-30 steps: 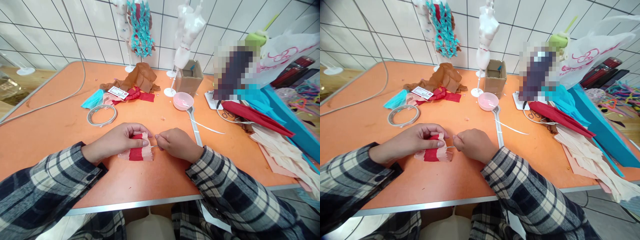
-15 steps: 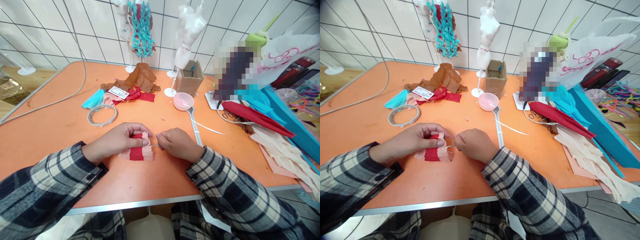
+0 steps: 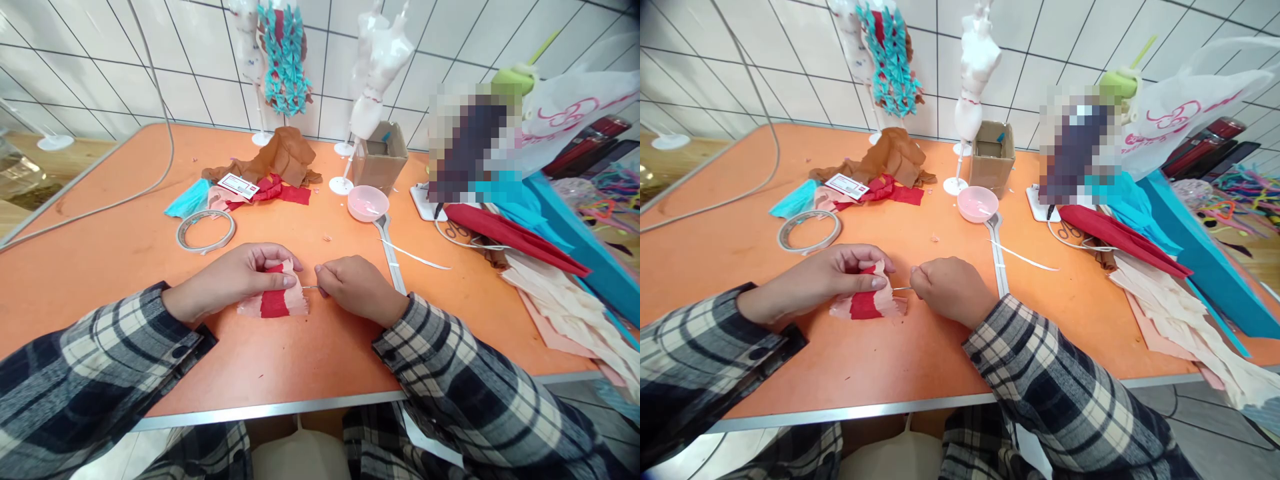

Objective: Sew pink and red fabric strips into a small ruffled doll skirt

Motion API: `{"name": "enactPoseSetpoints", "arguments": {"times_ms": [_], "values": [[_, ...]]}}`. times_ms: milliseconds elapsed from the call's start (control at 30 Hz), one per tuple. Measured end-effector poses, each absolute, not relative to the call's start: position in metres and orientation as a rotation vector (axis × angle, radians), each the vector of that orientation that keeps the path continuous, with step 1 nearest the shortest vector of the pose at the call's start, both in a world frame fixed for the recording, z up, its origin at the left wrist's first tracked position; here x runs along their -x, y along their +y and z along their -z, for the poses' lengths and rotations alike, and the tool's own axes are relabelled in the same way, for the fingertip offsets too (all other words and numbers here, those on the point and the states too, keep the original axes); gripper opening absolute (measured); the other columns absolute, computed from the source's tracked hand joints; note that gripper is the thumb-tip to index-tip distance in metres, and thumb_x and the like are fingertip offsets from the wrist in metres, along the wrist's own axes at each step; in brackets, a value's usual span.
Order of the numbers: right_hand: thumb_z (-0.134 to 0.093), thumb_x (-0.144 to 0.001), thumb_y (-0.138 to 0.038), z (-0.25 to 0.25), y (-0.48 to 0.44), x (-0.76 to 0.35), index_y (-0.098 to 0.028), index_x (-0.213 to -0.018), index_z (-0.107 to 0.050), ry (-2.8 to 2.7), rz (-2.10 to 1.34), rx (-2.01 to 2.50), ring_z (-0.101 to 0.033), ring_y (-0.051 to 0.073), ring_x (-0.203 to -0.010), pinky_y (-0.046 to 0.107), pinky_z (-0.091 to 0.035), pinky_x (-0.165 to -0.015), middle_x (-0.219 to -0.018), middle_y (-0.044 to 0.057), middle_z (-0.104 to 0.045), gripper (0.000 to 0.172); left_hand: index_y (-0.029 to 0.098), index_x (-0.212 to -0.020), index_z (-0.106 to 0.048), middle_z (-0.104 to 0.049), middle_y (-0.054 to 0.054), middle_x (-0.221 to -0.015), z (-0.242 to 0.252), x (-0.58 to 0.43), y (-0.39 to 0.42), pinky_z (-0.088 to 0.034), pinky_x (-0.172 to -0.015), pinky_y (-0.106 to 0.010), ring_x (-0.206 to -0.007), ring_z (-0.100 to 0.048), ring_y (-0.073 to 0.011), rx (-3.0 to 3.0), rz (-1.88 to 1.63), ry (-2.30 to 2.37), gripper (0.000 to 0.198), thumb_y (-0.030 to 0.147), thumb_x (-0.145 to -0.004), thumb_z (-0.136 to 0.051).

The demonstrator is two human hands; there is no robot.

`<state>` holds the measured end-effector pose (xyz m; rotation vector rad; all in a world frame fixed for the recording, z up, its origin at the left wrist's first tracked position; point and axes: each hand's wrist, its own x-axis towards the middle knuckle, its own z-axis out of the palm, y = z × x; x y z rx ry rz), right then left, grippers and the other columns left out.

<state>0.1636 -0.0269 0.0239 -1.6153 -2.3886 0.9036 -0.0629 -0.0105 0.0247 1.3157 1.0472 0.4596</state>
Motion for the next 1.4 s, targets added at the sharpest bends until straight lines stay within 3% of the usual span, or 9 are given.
{"name": "enactPoseSetpoints", "arguments": {"times_ms": [600, 1400], "values": [[-0.040, -0.100, -0.026, -0.0200, -0.0259, -0.1656, -0.016, -0.063, -0.065, -2.354, -0.935, 1.552, -0.052, 0.013, -0.063, 0.029, -0.031, -0.067, -0.068, 0.003, -0.067, 0.046, 0.018, -0.089, -0.071, -0.070, 0.002, -0.077, -0.0271, 0.0583, -0.0113, -0.046, -0.056, -0.019, -0.064, -0.058, -0.0101, -1.342, -0.474, 1.047, 0.033, 0.036, -0.068, -0.088], [-0.039, -0.102, -0.029, -0.0227, -0.0273, -0.1633, -0.015, -0.067, -0.069, -2.435, -0.863, 1.577, -0.048, 0.013, -0.061, 0.030, -0.027, -0.063, -0.063, 0.003, -0.061, 0.048, 0.018, -0.089, -0.071, -0.070, 0.000, -0.078, -0.0258, 0.0614, -0.0105, -0.047, -0.058, -0.022, -0.066, -0.060, -0.0124, -1.407, -0.439, 1.025, 0.032, 0.041, -0.072, -0.086]]}}
